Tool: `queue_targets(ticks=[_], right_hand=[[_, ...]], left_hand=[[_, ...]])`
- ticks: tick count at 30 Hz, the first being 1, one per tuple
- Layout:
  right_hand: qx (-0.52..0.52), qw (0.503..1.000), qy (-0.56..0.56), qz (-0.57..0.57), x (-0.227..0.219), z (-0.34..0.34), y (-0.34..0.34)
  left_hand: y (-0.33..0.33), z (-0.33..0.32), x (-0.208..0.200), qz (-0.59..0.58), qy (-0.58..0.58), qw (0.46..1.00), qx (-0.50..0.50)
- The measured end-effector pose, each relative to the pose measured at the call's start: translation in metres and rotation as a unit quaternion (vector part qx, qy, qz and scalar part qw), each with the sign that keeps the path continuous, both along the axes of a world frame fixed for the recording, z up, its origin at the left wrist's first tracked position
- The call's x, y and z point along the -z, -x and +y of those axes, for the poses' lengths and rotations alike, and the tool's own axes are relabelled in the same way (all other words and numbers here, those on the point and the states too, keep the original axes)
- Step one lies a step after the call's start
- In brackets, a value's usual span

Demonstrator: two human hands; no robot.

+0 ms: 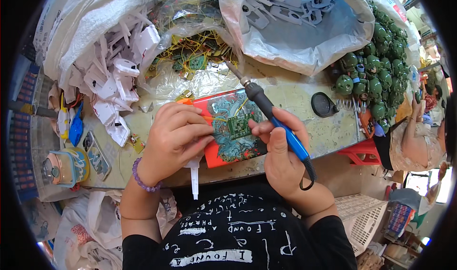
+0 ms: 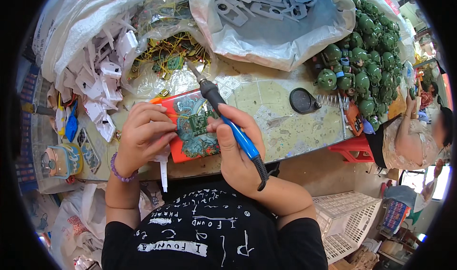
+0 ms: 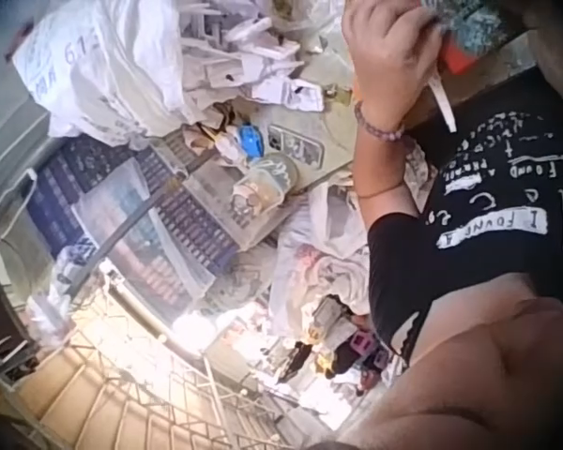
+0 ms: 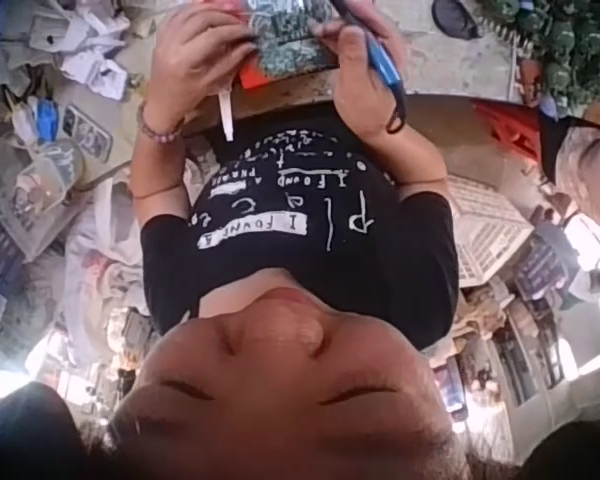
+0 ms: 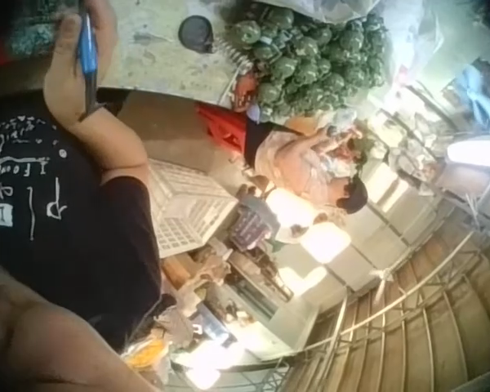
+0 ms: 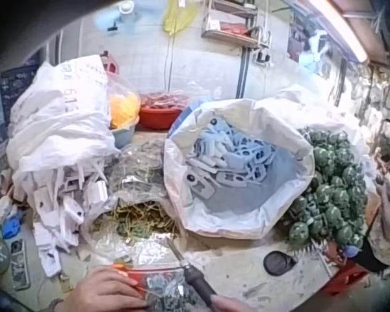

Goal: Soldering electronic components onto a circuit board and assembling it into a toy walkie-talkie housing.

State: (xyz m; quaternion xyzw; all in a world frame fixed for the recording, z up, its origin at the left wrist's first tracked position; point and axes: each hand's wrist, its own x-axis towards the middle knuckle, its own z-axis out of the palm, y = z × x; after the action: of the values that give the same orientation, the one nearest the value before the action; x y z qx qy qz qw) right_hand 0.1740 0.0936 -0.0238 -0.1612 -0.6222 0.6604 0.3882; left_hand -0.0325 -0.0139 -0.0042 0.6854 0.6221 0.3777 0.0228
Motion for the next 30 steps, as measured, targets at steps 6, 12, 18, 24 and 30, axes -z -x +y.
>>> queue_targets(ticks=[6, 12, 18, 24, 30], right_hand=[[-0.003, 0.999, 0.037, -0.034, -0.02, 0.007, 0.032], [-0.03, 0.998, 0.027, -0.048, -0.021, 0.01, 0.049], [-0.059, 0.996, 0.022, -0.065, -0.024, 0.015, 0.046], [-0.026, 0.998, 0.013, -0.058, -0.022, 0.015, 0.04], [0.089, 0.975, -0.195, 0.058, -0.023, 0.03, -0.014]], left_hand=[[0.005, -0.004, 0.003, -0.003, 0.008, 1.0, 0.015], [0.002, -0.004, -0.003, -0.004, 0.022, 1.0, -0.005], [-0.006, 0.003, 0.003, -0.033, 0.0, 0.999, -0.025], [-0.009, 0.002, 0.005, 0.001, -0.014, 0.999, -0.033], [-0.01, 0.003, 0.005, 0.011, -0.02, 0.999, -0.03]])
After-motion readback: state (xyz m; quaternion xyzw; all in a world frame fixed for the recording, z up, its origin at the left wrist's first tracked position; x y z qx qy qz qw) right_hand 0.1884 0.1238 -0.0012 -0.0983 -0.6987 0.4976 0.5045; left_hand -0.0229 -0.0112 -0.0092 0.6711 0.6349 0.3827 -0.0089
